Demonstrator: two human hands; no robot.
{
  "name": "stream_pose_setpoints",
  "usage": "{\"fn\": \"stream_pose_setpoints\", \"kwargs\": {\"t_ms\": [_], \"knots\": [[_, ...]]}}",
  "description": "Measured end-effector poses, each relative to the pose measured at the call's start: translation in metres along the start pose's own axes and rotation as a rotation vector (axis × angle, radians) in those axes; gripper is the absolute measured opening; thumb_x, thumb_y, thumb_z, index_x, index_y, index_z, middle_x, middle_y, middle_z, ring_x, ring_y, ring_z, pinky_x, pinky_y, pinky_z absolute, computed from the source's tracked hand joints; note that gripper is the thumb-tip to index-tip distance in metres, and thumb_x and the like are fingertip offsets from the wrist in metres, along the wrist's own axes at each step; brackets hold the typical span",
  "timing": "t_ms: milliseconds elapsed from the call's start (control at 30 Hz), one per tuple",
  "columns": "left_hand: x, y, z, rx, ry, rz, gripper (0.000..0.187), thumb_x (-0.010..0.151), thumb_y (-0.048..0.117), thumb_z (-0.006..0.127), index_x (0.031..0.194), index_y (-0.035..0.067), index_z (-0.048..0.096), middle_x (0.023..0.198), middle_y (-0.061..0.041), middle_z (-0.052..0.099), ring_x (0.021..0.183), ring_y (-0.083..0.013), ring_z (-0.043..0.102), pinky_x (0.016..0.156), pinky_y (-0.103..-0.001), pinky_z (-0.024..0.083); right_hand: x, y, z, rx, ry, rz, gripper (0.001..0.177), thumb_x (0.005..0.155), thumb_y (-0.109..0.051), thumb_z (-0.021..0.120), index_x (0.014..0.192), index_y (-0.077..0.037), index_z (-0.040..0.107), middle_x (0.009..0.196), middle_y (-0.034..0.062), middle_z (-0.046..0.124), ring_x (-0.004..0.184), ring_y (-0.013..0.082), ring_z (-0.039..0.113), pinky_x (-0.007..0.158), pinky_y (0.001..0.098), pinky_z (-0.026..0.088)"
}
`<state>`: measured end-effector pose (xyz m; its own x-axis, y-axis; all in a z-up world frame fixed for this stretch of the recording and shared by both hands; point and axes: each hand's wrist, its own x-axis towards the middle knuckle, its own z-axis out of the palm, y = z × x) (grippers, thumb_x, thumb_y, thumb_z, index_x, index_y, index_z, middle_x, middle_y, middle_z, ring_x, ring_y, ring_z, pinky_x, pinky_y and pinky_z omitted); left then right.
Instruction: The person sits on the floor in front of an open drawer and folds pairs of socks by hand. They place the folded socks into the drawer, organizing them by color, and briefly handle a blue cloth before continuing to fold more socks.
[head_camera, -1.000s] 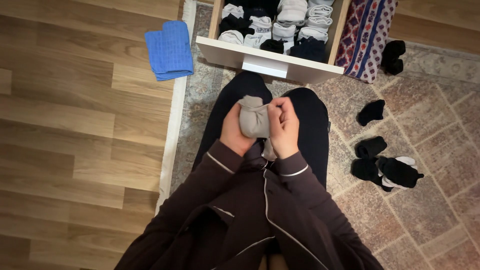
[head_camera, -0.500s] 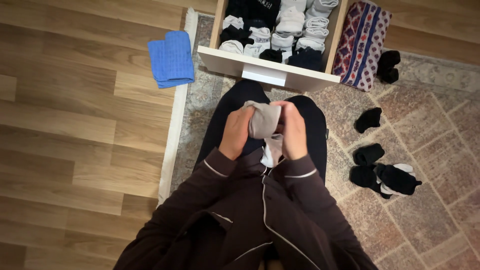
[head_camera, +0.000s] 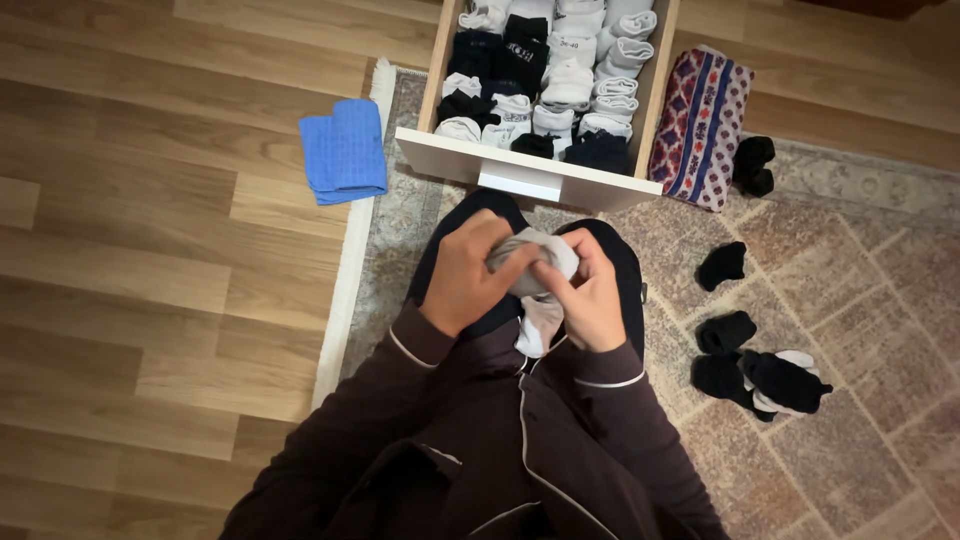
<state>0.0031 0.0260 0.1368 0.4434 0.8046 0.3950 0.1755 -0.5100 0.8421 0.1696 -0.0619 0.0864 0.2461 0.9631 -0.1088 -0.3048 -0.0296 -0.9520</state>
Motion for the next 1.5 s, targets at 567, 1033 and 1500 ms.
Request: {"fn": "stream_pose_setpoints", "kwargs": {"t_ms": [567, 1033, 1500], "knots": [[-0.011, -0.033, 0.014, -1.156, -0.081, -0.538, 0.014, 0.11, 0.014, 0.059, 0.103, 0.002, 0.062, 0.096, 0.001, 0.063, 0.089, -0.0057, 0.057, 0.08, -0.022, 0.047, -0.001, -0.03, -0.003, -0.022, -0.172, 0.109, 0.037, 0.088, 0.005, 0.071, 0.123, 0.0, 0.06, 0.109, 0.0058, 0.068, 0.1, 0.0117, 0.066, 0.09, 0.0255, 0.053], [-0.013, -0.035, 0.044, -0.787, 0.012, -0.47, 0.017, 0.106, 0.016, 0.065, 0.104, 0.0, 0.068, 0.091, 0.003, 0.064, 0.083, -0.0022, 0.055, 0.072, -0.02, 0.045, 0.018, -0.004, -0.005, -0.051, 0.069, 0.006, 0.015, 0.1, -0.007, 0.069, 0.112, 0.0, 0.064, 0.108, 0.0026, 0.07, 0.099, 0.0097, 0.063, 0.09, 0.0259, 0.051], [0.054, -0.095, 0.042, -0.771, -0.047, -0.454, 0.03, 0.093, 0.002, 0.076, 0.121, -0.001, 0.066, 0.111, -0.003, 0.07, 0.102, -0.0101, 0.065, 0.091, -0.026, 0.054, 0.109, -0.015, -0.038, -0.105, -0.033, 0.081, 0.032, 0.092, 0.004, 0.074, 0.121, 0.0, 0.06, 0.104, 0.004, 0.072, 0.089, 0.0102, 0.066, 0.079, 0.0233, 0.054]]}}
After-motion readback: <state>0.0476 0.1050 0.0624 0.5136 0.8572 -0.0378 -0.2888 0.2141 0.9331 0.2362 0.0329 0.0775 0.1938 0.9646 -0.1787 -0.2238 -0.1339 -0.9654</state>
